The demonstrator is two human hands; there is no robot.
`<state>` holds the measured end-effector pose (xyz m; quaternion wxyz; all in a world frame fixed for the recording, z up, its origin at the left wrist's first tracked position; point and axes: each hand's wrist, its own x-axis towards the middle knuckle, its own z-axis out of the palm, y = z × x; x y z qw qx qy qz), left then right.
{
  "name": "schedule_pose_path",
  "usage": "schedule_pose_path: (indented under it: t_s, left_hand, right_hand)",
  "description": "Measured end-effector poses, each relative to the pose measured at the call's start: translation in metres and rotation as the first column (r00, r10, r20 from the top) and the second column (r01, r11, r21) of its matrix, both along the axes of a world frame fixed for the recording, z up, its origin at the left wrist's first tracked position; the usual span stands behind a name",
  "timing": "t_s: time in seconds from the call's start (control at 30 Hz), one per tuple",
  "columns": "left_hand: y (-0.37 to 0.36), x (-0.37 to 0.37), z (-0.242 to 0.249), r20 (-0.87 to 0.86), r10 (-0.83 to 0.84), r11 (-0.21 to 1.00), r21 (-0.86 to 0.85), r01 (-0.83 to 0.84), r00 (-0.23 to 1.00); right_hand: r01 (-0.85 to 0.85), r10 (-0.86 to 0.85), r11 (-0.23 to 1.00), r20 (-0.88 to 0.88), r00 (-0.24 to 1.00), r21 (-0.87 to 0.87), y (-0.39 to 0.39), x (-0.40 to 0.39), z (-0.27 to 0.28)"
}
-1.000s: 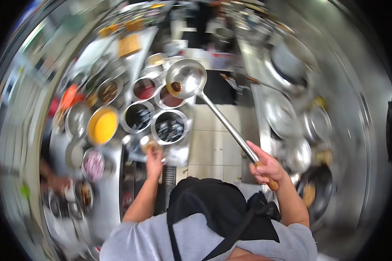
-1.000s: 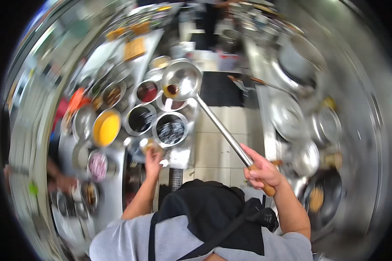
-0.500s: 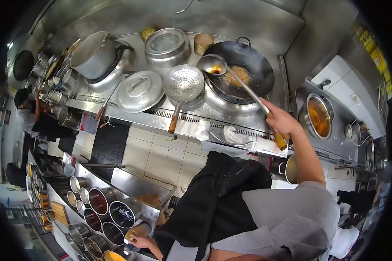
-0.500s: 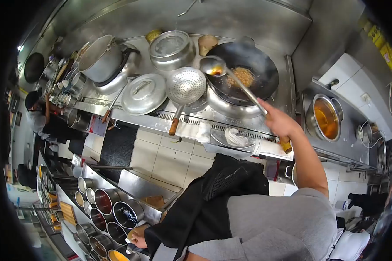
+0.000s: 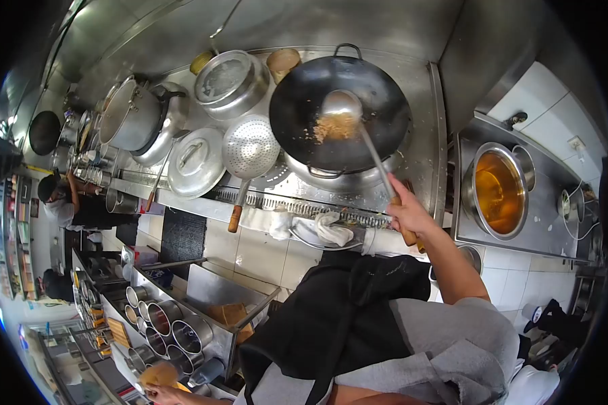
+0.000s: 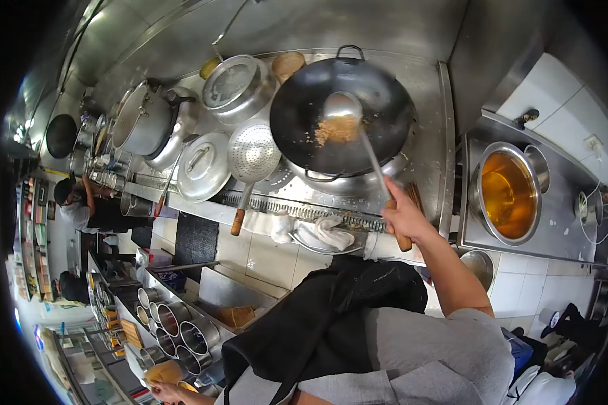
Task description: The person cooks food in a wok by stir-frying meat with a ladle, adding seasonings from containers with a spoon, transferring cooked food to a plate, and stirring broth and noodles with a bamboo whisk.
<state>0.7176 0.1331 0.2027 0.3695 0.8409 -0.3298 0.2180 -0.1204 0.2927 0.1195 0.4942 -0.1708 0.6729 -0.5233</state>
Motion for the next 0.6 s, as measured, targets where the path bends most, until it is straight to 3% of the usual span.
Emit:
schedule_pose_path:
  t_s: [0.03, 0.1, 0.13, 0.17, 0.2, 0.23, 0.27, 0.3, 0.33, 0.37, 0.43, 0.47, 0.5, 0.53, 0.6]
  left_hand:
    - [-0.008, -0.016, 0.015, 0.008, -0.056, 0.998, -0.02, 0.056, 0.998]
    - [-0.029, -0.074, 0.042, 0.024, -0.182, 0.98, -0.078, 0.184, 0.983]
    - [-0.04, -0.109, 0.056, 0.04, -0.243, 0.964, -0.105, 0.246, 0.969]
    - [-0.061, -0.108, 0.053, -0.009, -0.348, 0.924, -0.173, 0.342, 0.937]
    - [-0.079, -0.127, 0.058, -0.051, -0.452, 0.87, -0.243, 0.428, 0.891]
    - [-0.094, -0.148, 0.059, -0.021, -0.506, 0.84, -0.24, 0.487, 0.862]
    - [-0.122, -0.142, 0.046, -0.074, -0.639, 0.739, -0.332, 0.586, 0.765]
    - [-0.132, -0.18, 0.051, -0.156, -0.771, 0.626, -0.365, 0.689, 0.617]
    - [-0.155, -0.195, 0.046, -0.157, -0.783, 0.62, -0.275, 0.735, 0.602]
    - [-0.171, -0.231, 0.042, -0.171, -0.789, 0.614, -0.249, 0.749, 0.59]
    - [-0.23, -0.269, 0.008, -0.143, -0.905, 0.422, -0.171, 0.89, 0.401]
    - [-0.244, -0.316, 0.0, -0.3, -0.886, 0.413, -0.16, 0.897, 0.354]
    - [-0.23, -0.395, 0.016, -0.317, -0.894, 0.355, -0.069, 0.932, 0.317]
    - [-0.262, -0.42, -0.012, -0.331, -0.913, 0.265, -0.034, 0.964, 0.239]
    - [-0.265, -0.518, -0.027, -0.468, -0.879, 0.039, 0.108, 0.993, 0.086]
  right_hand:
    - [0.007, -0.007, 1.0, 0.011, 1.0, 0.003, 0.009, -0.014, 0.001]
    - [0.056, 0.036, 0.986, 0.535, 0.844, -0.154, 0.019, -0.043, 0.0]
    - [-0.016, 0.079, 0.987, 0.392, 0.916, -0.162, 0.017, -0.046, -0.008]
    - [-0.019, 0.083, 0.986, 0.395, 0.915, -0.165, 0.015, -0.05, -0.019]
    - [-0.084, 0.082, 0.996, -0.077, 0.994, -0.019, 0.012, -0.053, -0.029]
    - [-0.071, 0.135, 0.987, -0.527, 0.839, 0.142, 0.011, -0.056, -0.035]
    - [-0.072, 0.137, 0.987, -0.53, 0.837, 0.14, 0.011, -0.058, -0.034]
    - [-0.03, 0.205, 0.963, -0.66, 0.723, 0.267, 0.011, -0.058, -0.03]
    - [0.033, 0.287, 0.926, -0.756, 0.588, 0.377, 0.011, -0.056, -0.028]
    - [0.027, 0.287, 0.928, -0.758, 0.586, 0.372, 0.015, -0.051, -0.027]
    - [-0.142, 0.293, 0.951, -0.65, 0.702, 0.275, 0.029, -0.043, -0.025]
    - [-0.141, 0.295, 0.95, -0.651, 0.699, 0.279, 0.031, -0.039, -0.018]
    - [-0.189, 0.212, 0.976, -0.266, 0.94, 0.109, 0.033, -0.036, -0.009]
    - [-0.15, 0.16, 0.986, 0.186, 0.969, -0.067, 0.034, -0.033, 0.002]
    - [-0.173, 0.171, 0.985, 0.063, 0.983, 0.029, 0.029, -0.005, 0.026]
